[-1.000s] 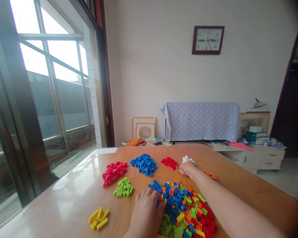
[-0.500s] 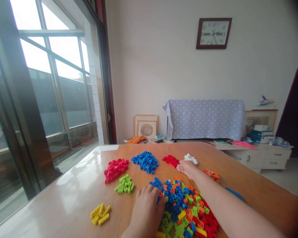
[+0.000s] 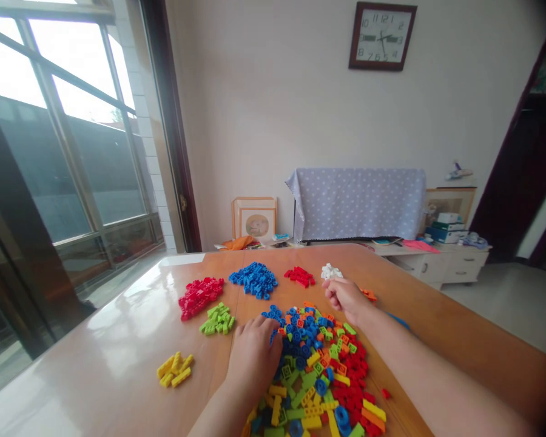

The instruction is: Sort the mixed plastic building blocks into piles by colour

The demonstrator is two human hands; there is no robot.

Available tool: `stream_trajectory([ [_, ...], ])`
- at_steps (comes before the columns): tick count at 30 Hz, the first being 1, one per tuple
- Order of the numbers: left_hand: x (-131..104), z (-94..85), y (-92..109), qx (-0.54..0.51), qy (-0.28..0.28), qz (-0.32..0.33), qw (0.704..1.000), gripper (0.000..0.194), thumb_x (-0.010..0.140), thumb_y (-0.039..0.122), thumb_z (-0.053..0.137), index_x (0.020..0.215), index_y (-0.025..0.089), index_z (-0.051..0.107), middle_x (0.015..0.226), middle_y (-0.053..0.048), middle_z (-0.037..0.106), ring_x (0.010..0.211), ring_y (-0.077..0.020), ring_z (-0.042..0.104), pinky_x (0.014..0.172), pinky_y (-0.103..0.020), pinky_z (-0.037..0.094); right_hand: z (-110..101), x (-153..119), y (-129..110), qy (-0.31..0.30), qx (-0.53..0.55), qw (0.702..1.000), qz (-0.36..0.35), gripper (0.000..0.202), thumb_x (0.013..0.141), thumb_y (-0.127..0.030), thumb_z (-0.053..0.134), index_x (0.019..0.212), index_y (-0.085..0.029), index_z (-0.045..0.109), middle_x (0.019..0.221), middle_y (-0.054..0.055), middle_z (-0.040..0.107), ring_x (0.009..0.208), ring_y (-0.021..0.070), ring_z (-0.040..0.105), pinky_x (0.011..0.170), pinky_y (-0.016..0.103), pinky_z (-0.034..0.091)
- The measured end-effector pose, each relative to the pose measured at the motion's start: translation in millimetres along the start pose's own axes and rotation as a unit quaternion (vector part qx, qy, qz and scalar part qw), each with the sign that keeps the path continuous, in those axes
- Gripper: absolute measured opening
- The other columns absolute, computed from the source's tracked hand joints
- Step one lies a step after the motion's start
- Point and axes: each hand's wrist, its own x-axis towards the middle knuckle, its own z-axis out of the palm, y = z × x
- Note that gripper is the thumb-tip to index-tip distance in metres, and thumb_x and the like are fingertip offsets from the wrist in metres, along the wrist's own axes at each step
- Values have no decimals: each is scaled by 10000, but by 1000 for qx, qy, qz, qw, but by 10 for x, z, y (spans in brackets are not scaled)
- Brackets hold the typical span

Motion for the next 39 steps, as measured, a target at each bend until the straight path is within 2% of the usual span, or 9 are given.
stream_trajectory([
  [6,9,-71,-2,11,-6,-18,1000,228,946,278,482,1075,265,670,1058,-43,674,1038,-212,609,879,-315,386,-237,-536,-145,-50,-62,997,-24,238,671,-261,538,880,-174,614,545,-52,497,407,60,323,390,189,225],
  [13,2,-171,-23,-11,20,-34,999,266,914,188,473,1077,242,675,1063,-39,689,1004,-191,628,845,-280,417,-171,-914,-129,-142,-114,981,-69,242,765,-311,526,937,-174,627,530,-76,408,464,73,297,451,197,223],
  [17,6,-195,-85,-31,25,-53,998,273,905,190,474,1095,223,668,1096,-50,695,985,-184,639,830,-266,437,-179,-991,-45,-211,-208,949,-105,203,797,-305,573,940,-181,648,589,-72,442,525,79,345,506,197,265],
  [22,2,-217,-89,-45,12,-89,995,278,927,240,453,1103,233,668,1062,-46,726,955,-188,661,777,-258,441,-212,-1003,53,-285,-309,901,-106,153,803,-264,594,926,-187,643,546,-93,371,494,78,309,492,199,233],
  [26,-1,-238,-29,-41,-5,-104,994,298,915,237,449,1119,246,666,1035,-35,740,920,-188,674,731,-245,434,-169,-1045,71,-278,-350,886,-121,131,784,-241,615,900,-191,649,568,-75,448,512,83,369,493,197,258],
  [29,-3,-255,15,-33,-26,-102,994,295,893,215,455,1090,249,673,1021,-31,739,907,-190,673,707,-239,432,-98,-1126,59,-271,-388,867,-152,148,789,-310,650,894,-209,675,610,-51,537,548,95,440,510,205,281],
  [33,-26,-256,55,-37,-58,-58,996,259,869,201,480,1025,250,680,982,-20,725,895,-179,656,720,-233,438,9,-1254,29,-273,-454,824,-203,393,701,-475,764,1041,-285,714,651,-31,623,617,139,541,555,228,296],
  [35,-48,-246,72,-43,-73,-23,996,241,866,218,499,1017,245,685,994,-24,710,901,-174,644,738,-232,443,52,-1286,31,-264,-482,804,-228,454,682,-505,771,1087,-309,717,708,-9,673,689,176,593,600,245,316],
  [39,-94,-204,98,-49,-106,23,993,268,828,295,598,1078,259,686,1080,-33,669,951,-190,627,766,-245,460,104,-1251,88,-218,-507,795,-252,296,772,-433,684,1042,-322,731,894,16,751,849,226,649,708,276,355],
])
